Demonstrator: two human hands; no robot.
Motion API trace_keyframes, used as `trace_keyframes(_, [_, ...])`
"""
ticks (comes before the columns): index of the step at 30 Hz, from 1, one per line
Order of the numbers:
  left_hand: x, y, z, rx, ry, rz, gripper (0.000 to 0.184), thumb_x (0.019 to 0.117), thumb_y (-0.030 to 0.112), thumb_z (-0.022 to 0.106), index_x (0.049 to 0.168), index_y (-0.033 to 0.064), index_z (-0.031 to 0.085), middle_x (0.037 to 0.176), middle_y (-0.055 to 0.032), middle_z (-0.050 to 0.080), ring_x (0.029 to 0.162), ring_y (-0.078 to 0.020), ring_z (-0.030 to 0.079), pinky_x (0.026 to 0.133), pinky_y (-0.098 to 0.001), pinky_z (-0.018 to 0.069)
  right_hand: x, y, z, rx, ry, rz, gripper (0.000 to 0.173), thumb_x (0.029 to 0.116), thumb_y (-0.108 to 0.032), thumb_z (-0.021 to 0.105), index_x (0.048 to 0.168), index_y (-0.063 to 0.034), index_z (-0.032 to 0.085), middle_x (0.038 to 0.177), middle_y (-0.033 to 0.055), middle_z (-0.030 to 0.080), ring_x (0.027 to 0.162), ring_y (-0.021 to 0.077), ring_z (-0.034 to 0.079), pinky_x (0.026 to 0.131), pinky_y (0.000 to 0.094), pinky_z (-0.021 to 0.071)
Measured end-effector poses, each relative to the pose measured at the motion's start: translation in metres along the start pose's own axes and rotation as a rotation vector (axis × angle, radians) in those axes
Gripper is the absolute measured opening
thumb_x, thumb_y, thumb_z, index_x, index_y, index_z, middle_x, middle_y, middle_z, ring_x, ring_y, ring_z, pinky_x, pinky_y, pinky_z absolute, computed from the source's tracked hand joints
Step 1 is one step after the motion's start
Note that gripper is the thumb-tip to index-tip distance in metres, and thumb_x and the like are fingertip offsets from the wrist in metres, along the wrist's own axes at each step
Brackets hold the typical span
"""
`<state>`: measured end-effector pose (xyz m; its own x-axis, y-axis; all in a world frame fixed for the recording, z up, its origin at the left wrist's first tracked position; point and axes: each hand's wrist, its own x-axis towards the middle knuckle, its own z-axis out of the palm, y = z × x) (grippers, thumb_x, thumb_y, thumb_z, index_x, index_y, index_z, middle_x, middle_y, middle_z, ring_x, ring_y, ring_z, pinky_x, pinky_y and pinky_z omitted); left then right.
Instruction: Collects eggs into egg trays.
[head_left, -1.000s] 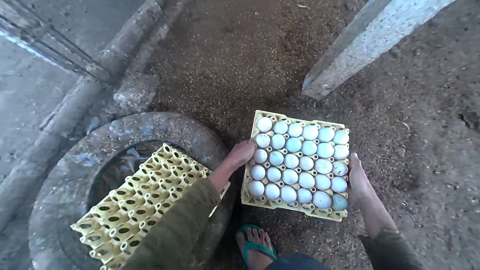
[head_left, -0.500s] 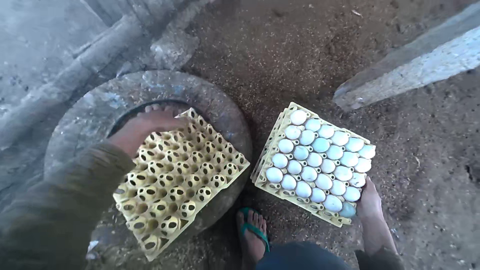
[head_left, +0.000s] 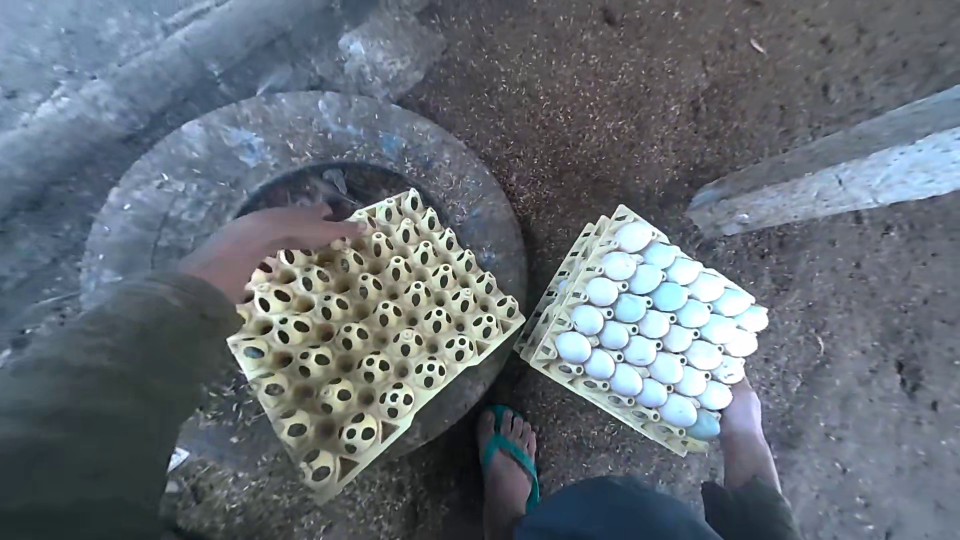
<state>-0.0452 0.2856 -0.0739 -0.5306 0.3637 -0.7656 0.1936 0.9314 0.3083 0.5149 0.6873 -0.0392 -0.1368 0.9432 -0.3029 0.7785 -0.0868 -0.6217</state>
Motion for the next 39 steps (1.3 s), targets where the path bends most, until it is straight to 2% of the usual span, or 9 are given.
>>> trace_keyframes(6, [-0.011,-0.013,-0.011,0.030,0.024,0.127,0.052,0.1060,0.043,0.052,0.135,0.0008,0.058,0.131,-0.0326,0.058,0.123,-0.0532,0.054,0.100,-0.0763,0.0365,0.005,0.001,-0.016,0.015,0.177,0.051,0.053,0.1124,-0.038,0.030,0.142,-0.0002,0.053,0.129,0.0204,0.061,0.113,0.0251,0.062,0.097,0.0472,0.0509])
trace_keyframes(8, [-0.021,-0.014,-0.020,-0.010,0.049,0.158,0.044,0.1073,0.037,0.051,0.134,0.0027,0.061,0.131,-0.0296,0.060,0.123,-0.0505,0.055,0.100,-0.0747,0.0384,-0.013,-0.014,-0.026,-0.022,0.285,-0.149,0.048,0.1117,-0.027,0.035,0.143,0.0069,0.049,0.142,0.0269,0.053,0.129,0.0282,0.056,0.110,0.0412,0.0456])
trace_keyframes(10, [-0.041,-0.011,-0.032,-0.093,0.115,0.189,0.042,0.1082,0.032,0.049,0.135,0.0012,0.059,0.135,-0.0298,0.057,0.126,-0.0508,0.053,0.101,-0.0753,0.0372,-0.038,-0.037,-0.022,-0.052,0.356,-0.470,0.042,0.1081,-0.017,0.039,0.130,0.0149,0.055,0.131,0.0314,0.056,0.120,0.0278,0.058,0.104,0.0358,0.0475])
trace_keyframes(14, [-0.089,0.022,-0.064,-0.260,0.297,0.250,0.050,0.1072,0.039,0.041,0.144,0.0050,0.050,0.141,-0.0255,0.053,0.122,-0.0428,0.056,0.094,-0.0701,0.0444,-0.107,-0.112,0.019,0.164,-0.021,-0.881,0.046,0.1112,-0.039,0.036,0.124,-0.0049,0.064,0.115,0.0027,0.066,0.102,0.0039,0.063,0.087,0.0245,0.0554])
trace_keyframes(17, [-0.113,0.087,-0.060,-0.343,0.452,0.327,0.055,0.1014,0.053,0.041,0.140,0.0144,0.051,0.115,-0.0166,0.063,0.097,-0.0256,0.064,0.079,-0.0553,0.0536,-0.139,-0.159,0.051,0.577,-0.626,-0.673,0.087,0.0985,-0.072,0.038,0.151,-0.0032,0.038,0.140,0.0080,0.060,0.119,0.0208,0.065,0.091,0.0398,0.0606])
trace_keyframes(20, [-0.136,0.155,-0.029,-0.439,0.484,0.409,0.062,0.1017,0.062,0.045,0.139,0.0132,0.048,0.111,-0.0205,0.064,0.093,-0.0317,0.067,0.080,-0.0597,0.0541,-0.142,-0.174,0.057,0.830,-0.678,-0.468,0.115,0.0859,-0.082,0.050,0.161,-0.0050,0.008,0.150,0.0079,0.052,0.130,0.0173,0.058,0.101,0.0415,0.0555])
trace_keyframes(25, [-0.151,0.227,0.041,-0.628,0.088,0.631,0.047,0.1091,0.043,0.040,0.150,0.0202,0.043,0.120,-0.0069,0.066,0.099,-0.0154,0.068,0.083,-0.0411,0.0596,-0.112,-0.134,0.004,0.451,-0.057,-0.270,0.066,0.1018,-0.030,0.053,0.159,-0.0058,0.030,0.129,0.0092,0.063,0.106,0.0097,0.067,0.088,0.0320,0.0600])
trace_keyframes(31, [-0.115,0.278,0.120,-0.446,-0.292,0.626,0.054,0.1119,0.031,0.037,0.161,0.0111,0.028,0.159,-0.0168,0.039,0.144,-0.0267,0.043,0.118,-0.0490,0.0371,-0.096,-0.071,-0.039,0.094,0.067,-0.047,0.059,0.1085,-0.037,0.042,0.158,-0.0066,0.037,0.150,0.0181,0.052,0.120,0.0207,0.062,0.095,0.0411,0.0546])
trace_keyframes(39, [-0.095,0.290,0.157,-0.183,-0.178,0.582,0.048,0.1110,0.020,0.037,0.157,0.0058,0.039,0.149,-0.0240,0.047,0.136,-0.0335,0.049,0.114,-0.0469,0.0392,-0.074,-0.035,-0.024,-0.193,0.094,-0.004,0.059,0.1087,-0.038,0.045,0.158,-0.0054,0.038,0.145,0.0318,0.051,0.128,0.0462,0.056,0.104,0.0642,0.0444])
